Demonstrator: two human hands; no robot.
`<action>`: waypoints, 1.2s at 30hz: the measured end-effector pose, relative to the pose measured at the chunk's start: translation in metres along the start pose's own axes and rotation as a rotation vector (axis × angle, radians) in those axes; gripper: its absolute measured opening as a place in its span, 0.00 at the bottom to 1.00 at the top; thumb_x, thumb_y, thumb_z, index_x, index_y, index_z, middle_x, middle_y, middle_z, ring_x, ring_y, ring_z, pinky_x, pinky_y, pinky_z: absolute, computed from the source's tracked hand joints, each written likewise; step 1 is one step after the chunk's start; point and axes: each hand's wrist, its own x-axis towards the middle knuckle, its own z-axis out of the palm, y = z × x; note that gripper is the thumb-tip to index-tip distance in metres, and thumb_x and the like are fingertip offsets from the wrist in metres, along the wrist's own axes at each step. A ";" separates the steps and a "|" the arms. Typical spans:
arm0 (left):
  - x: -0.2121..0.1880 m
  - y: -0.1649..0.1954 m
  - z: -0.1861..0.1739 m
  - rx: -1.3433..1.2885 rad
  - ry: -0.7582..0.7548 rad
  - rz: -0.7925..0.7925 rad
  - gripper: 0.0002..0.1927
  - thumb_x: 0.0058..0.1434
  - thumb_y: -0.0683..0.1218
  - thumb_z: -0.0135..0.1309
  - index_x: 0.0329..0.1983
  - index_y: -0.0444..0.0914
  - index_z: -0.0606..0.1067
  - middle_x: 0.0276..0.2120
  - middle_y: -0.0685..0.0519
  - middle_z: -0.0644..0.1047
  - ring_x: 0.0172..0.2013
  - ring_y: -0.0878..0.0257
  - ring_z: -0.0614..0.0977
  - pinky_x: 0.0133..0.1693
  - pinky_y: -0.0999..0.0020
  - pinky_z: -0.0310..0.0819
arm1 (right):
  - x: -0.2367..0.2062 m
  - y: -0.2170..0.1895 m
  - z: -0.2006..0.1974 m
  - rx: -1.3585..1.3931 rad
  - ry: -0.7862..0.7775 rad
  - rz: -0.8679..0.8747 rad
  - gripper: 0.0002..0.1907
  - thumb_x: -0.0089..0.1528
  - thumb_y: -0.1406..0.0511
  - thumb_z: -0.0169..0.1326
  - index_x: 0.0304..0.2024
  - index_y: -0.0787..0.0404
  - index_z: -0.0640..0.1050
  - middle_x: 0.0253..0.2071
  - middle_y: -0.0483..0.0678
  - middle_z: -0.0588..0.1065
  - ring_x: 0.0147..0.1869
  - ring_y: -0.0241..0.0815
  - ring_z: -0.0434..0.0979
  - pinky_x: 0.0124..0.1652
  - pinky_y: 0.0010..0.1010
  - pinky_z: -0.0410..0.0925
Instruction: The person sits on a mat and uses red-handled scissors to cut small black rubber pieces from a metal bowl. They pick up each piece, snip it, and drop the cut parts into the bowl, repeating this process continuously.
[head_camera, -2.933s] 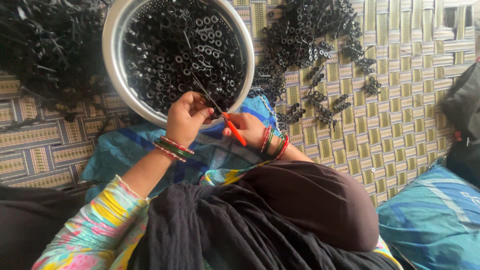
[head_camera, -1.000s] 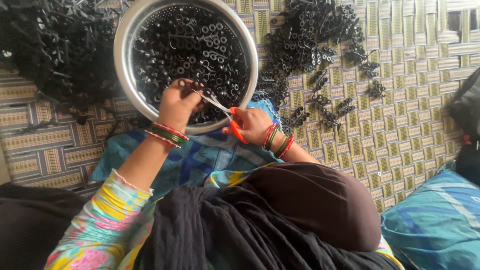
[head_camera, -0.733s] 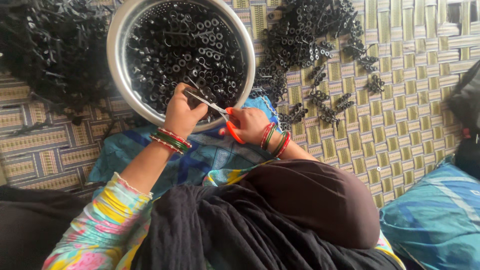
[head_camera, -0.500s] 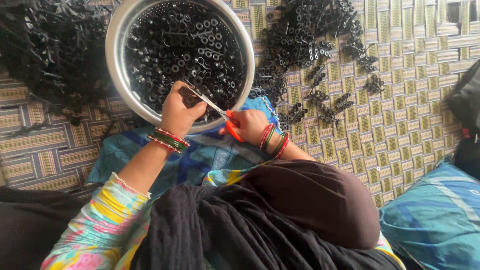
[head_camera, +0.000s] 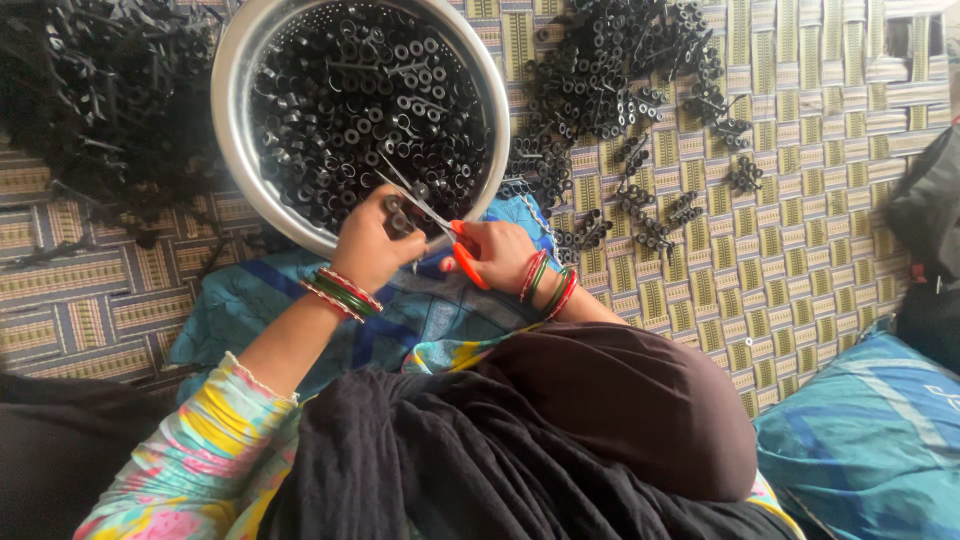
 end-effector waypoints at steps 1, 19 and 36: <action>-0.001 0.001 0.000 0.128 -0.005 0.037 0.13 0.52 0.37 0.64 0.38 0.34 0.73 0.27 0.54 0.76 0.29 0.63 0.78 0.36 0.66 0.76 | 0.001 -0.003 -0.002 0.039 -0.014 0.008 0.23 0.57 0.46 0.62 0.34 0.59 0.77 0.19 0.48 0.75 0.25 0.50 0.77 0.27 0.41 0.64; 0.012 0.014 -0.022 -0.622 0.041 -0.140 0.03 0.68 0.39 0.53 0.43 0.39 0.75 0.33 0.57 0.77 0.31 0.70 0.80 0.31 0.74 0.78 | 0.004 -0.001 -0.011 0.800 -0.232 0.088 0.24 0.68 0.49 0.55 0.41 0.65 0.73 0.26 0.45 0.70 0.29 0.33 0.67 0.30 0.33 0.62; 0.009 -0.011 -0.002 -0.520 0.093 -0.110 0.07 0.63 0.33 0.58 0.37 0.36 0.72 0.34 0.55 0.80 0.34 0.69 0.83 0.36 0.73 0.84 | 0.001 0.008 0.005 0.090 -0.158 0.025 0.25 0.58 0.46 0.60 0.34 0.60 0.79 0.19 0.48 0.72 0.22 0.46 0.74 0.27 0.39 0.64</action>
